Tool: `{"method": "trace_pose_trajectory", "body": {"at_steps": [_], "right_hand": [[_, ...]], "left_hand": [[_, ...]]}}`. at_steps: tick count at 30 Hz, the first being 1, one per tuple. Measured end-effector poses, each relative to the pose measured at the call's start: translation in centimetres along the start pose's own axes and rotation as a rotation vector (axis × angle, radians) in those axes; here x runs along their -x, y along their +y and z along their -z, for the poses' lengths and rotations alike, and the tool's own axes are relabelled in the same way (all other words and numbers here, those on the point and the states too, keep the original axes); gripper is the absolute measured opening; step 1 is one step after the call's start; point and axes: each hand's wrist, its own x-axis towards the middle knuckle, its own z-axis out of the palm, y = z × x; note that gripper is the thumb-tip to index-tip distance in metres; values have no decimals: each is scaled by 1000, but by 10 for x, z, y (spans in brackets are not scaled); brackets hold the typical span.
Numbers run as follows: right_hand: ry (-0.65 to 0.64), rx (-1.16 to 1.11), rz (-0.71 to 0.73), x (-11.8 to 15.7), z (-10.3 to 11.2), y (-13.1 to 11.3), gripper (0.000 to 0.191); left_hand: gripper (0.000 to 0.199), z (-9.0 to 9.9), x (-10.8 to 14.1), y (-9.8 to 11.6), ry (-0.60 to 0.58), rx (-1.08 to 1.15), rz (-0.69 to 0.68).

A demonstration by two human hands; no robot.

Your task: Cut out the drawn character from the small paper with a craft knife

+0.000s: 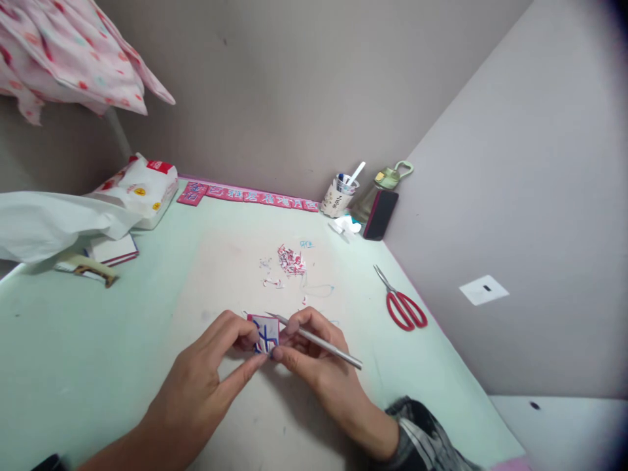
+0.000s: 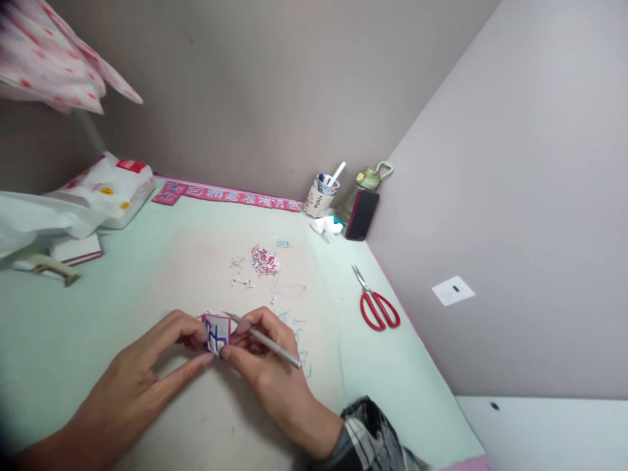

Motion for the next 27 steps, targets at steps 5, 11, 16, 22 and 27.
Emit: {"method": "trace_pose_trajectory", "body": {"at_steps": [5, 11, 16, 22, 27], "right_hand": [[6, 93, 43, 6, -3, -2, 31], [17, 245, 146, 10, -2, -1, 22], [9, 537, 363, 14, 1, 8, 8], [-5, 703, 552, 16, -1, 19, 13], [36, 401, 279, 13, -5, 13, 13]], "left_hand": [[8, 1, -4, -1, -72, 159, 117], [17, 3, -7, 3, -86, 205, 149], [13, 0, -5, 2, -89, 179, 125], [13, -12, -1, 1, -6, 36, 51], [13, -12, -3, 7, 126, -24, 22]]}}
